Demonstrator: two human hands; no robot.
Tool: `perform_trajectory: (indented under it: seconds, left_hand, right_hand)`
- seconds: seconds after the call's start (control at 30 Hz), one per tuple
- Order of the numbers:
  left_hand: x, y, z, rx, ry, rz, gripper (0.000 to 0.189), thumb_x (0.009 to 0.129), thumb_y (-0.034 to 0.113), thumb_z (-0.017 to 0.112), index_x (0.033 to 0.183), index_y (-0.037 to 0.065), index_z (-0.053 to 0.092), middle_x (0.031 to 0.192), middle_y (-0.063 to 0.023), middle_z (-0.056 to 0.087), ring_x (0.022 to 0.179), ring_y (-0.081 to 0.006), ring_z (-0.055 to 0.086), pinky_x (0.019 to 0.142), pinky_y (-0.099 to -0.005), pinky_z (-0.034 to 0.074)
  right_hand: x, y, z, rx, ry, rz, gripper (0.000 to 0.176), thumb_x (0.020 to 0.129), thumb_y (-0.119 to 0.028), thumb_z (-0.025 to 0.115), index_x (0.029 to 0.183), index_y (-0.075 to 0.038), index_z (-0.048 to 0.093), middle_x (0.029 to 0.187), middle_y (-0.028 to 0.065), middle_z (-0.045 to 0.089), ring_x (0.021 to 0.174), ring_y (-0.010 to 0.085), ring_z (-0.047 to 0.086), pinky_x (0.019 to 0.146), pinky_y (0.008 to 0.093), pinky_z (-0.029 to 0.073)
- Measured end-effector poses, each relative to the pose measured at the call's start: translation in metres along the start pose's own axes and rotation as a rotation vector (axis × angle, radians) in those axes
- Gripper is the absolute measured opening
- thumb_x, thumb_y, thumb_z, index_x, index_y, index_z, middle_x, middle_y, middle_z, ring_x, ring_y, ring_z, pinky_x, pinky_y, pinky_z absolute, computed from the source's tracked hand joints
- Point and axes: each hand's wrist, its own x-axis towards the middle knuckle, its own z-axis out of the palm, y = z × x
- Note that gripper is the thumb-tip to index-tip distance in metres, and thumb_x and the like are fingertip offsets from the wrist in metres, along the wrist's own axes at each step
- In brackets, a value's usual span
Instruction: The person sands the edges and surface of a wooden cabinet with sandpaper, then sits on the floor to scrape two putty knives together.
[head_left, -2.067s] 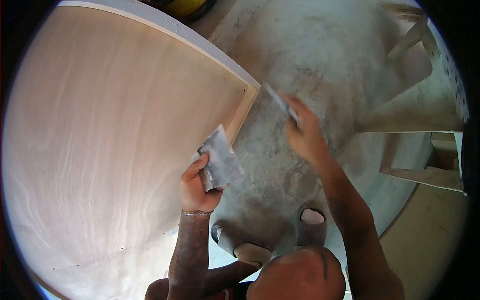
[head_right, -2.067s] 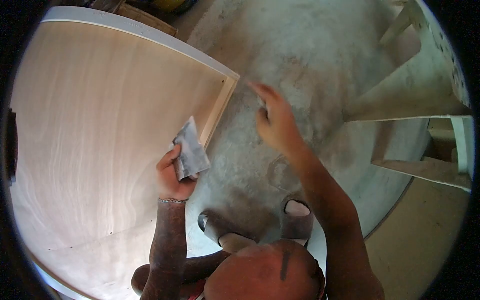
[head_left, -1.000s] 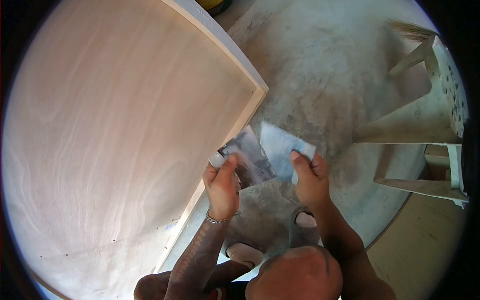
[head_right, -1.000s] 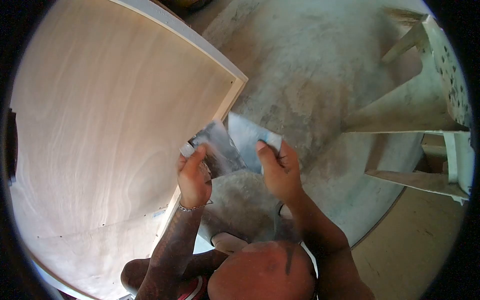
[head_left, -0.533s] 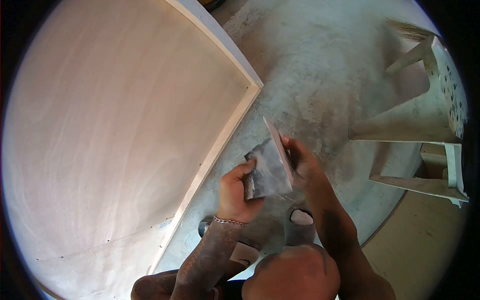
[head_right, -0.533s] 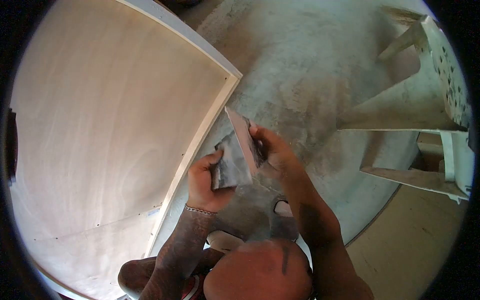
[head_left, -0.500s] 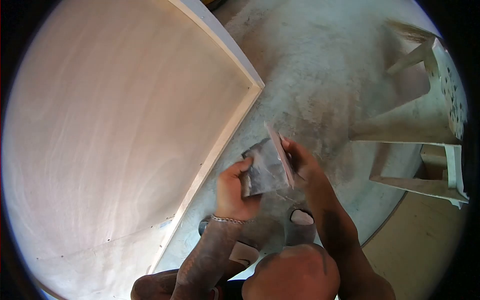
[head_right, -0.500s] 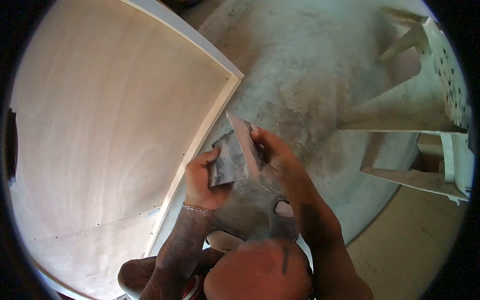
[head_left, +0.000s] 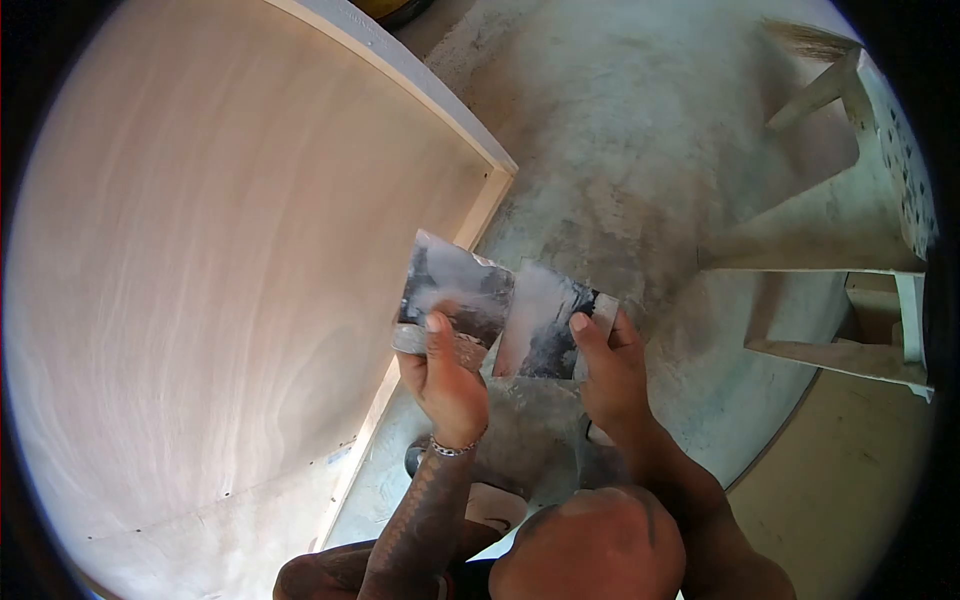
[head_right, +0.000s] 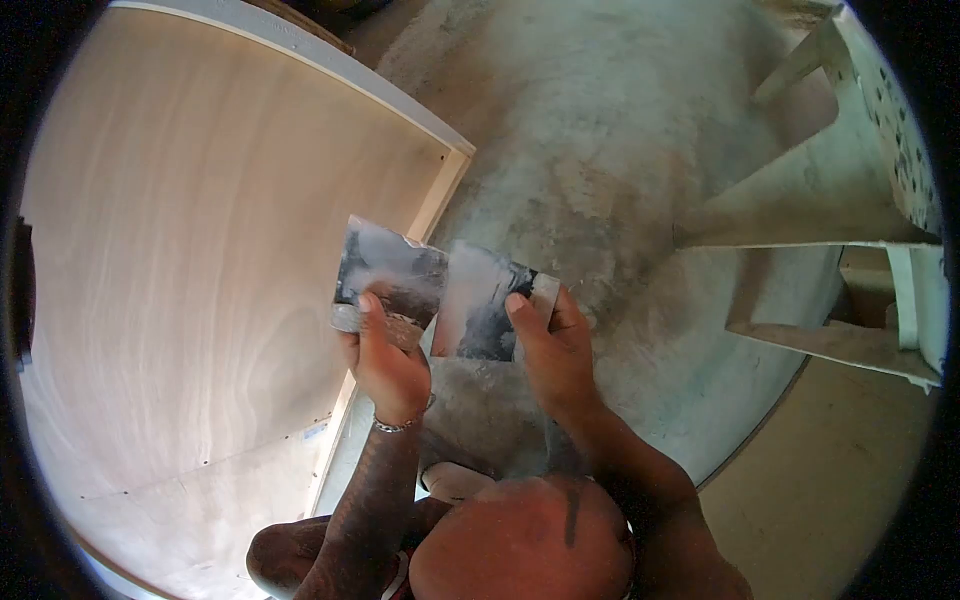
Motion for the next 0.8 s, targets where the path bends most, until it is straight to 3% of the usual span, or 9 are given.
perform_trajectory:
  seconds: [0.13, 0.3, 0.43, 0.5, 0.53, 0.6, 0.67, 0.77, 0.8]
  left_hand:
    - [0.010, 0.010, -0.007, 0.136, -0.171, -0.035, 0.026, 0.100, 0.020, 0.059, 0.116, -0.001, 0.060, 0.106, -0.0045, 0.065, 0.096, -0.0120, 0.058, 0.087, -0.0292, 0.047]
    - [0.030, 0.025, -0.015, 0.401, -0.460, -0.148, 0.029, 0.099, 0.020, 0.059, 0.116, -0.003, 0.062, 0.095, -0.0023, 0.065, 0.088, -0.0086, 0.056, 0.079, -0.0250, 0.046]
    - [0.048, 0.039, -0.036, 0.888, -0.810, -0.374, 0.031, 0.099, 0.023, 0.059, 0.114, -0.004, 0.061, 0.081, -0.0033, 0.063, 0.078, -0.0077, 0.054, 0.072, -0.0243, 0.045]
    - [0.049, 0.022, -0.047, 0.772, -0.681, -0.427, 0.026, 0.099, 0.022, 0.056, 0.109, -0.001, 0.063, 0.085, -0.0036, 0.065, 0.079, -0.0088, 0.058, 0.067, -0.0266, 0.046]
    - [0.042, 0.021, -0.040, 0.256, -0.440, -0.723, 0.022, 0.098, 0.019, 0.054, 0.110, 0.003, 0.063, 0.094, -0.0036, 0.068, 0.083, -0.0122, 0.063, 0.063, -0.0304, 0.047]
    - [0.043, 0.026, -0.032, 0.084, -0.357, -0.870, 0.023, 0.098, 0.018, 0.053, 0.114, 0.004, 0.061, 0.099, -0.0031, 0.068, 0.086, -0.0146, 0.065, 0.065, -0.0320, 0.049]
    - [0.046, 0.022, -0.032, -0.096, -0.264, -1.015, 0.024, 0.098, 0.017, 0.052, 0.117, 0.006, 0.060, 0.103, -0.0026, 0.068, 0.089, -0.0170, 0.066, 0.066, -0.0337, 0.051]
    - [0.055, 0.017, -0.031, -0.258, -0.304, -0.906, 0.032, 0.099, 0.026, 0.050, 0.124, 0.006, 0.057, 0.109, -0.0060, 0.069, 0.098, -0.0208, 0.066, 0.085, -0.0354, 0.052]
    - [0.055, 0.021, -0.020, -0.165, -0.243, -0.688, 0.032, 0.100, 0.025, 0.050, 0.125, 0.006, 0.057, 0.113, -0.0064, 0.067, 0.101, -0.0210, 0.065, 0.088, -0.0366, 0.052]
  right_hand:
    - [0.003, 0.006, -0.001, 0.096, -0.008, -0.055, 0.017, 0.098, -0.014, 0.059, 0.111, -0.003, 0.062, 0.099, -0.0025, 0.062, 0.085, 0.0062, 0.054, 0.079, 0.0245, 0.045]
    - [0.012, -0.002, -0.010, -0.180, 0.024, -0.079, 0.016, 0.096, -0.014, 0.061, 0.108, -0.003, 0.062, 0.094, -0.0025, 0.062, 0.083, 0.0059, 0.054, 0.076, 0.0246, 0.045]
    - [0.019, -0.018, -0.019, -0.236, 0.007, -0.181, 0.016, 0.096, -0.014, 0.062, 0.108, -0.003, 0.062, 0.094, 0.0000, 0.063, 0.086, 0.0061, 0.055, 0.075, 0.0251, 0.046]
    - [0.017, -0.028, -0.020, -0.429, -0.075, -0.530, 0.023, 0.090, -0.007, 0.065, 0.113, -0.003, 0.063, 0.098, 0.0059, 0.066, 0.088, 0.0122, 0.060, 0.076, 0.0277, 0.049]
    - [0.018, -0.031, -0.022, -0.426, -0.069, -0.530, 0.023, 0.090, -0.007, 0.065, 0.113, -0.003, 0.063, 0.098, 0.0059, 0.066, 0.088, 0.0122, 0.060, 0.076, 0.0277, 0.049]
    - [0.022, -0.033, -0.025, -0.868, -0.339, -1.118, 0.037, 0.083, -0.002, 0.067, 0.119, -0.005, 0.063, 0.105, 0.0123, 0.066, 0.091, 0.0224, 0.064, 0.078, 0.0311, 0.052]
    - [0.017, -0.019, -0.023, -0.969, -0.396, -1.035, 0.042, 0.080, 0.000, 0.068, 0.121, -0.006, 0.063, 0.108, 0.0131, 0.065, 0.092, 0.0262, 0.064, 0.079, 0.0334, 0.052]
    - [0.010, -0.003, -0.039, -1.136, -0.489, -0.811, 0.045, 0.081, 0.000, 0.066, 0.125, -0.007, 0.062, 0.111, 0.0142, 0.066, 0.095, 0.0259, 0.064, 0.082, 0.0351, 0.052]
    - [0.006, 0.000, -0.041, -0.996, -0.376, -0.522, 0.040, 0.085, -0.002, 0.064, 0.125, -0.005, 0.061, 0.111, 0.0128, 0.066, 0.096, 0.0229, 0.064, 0.084, 0.0342, 0.050]
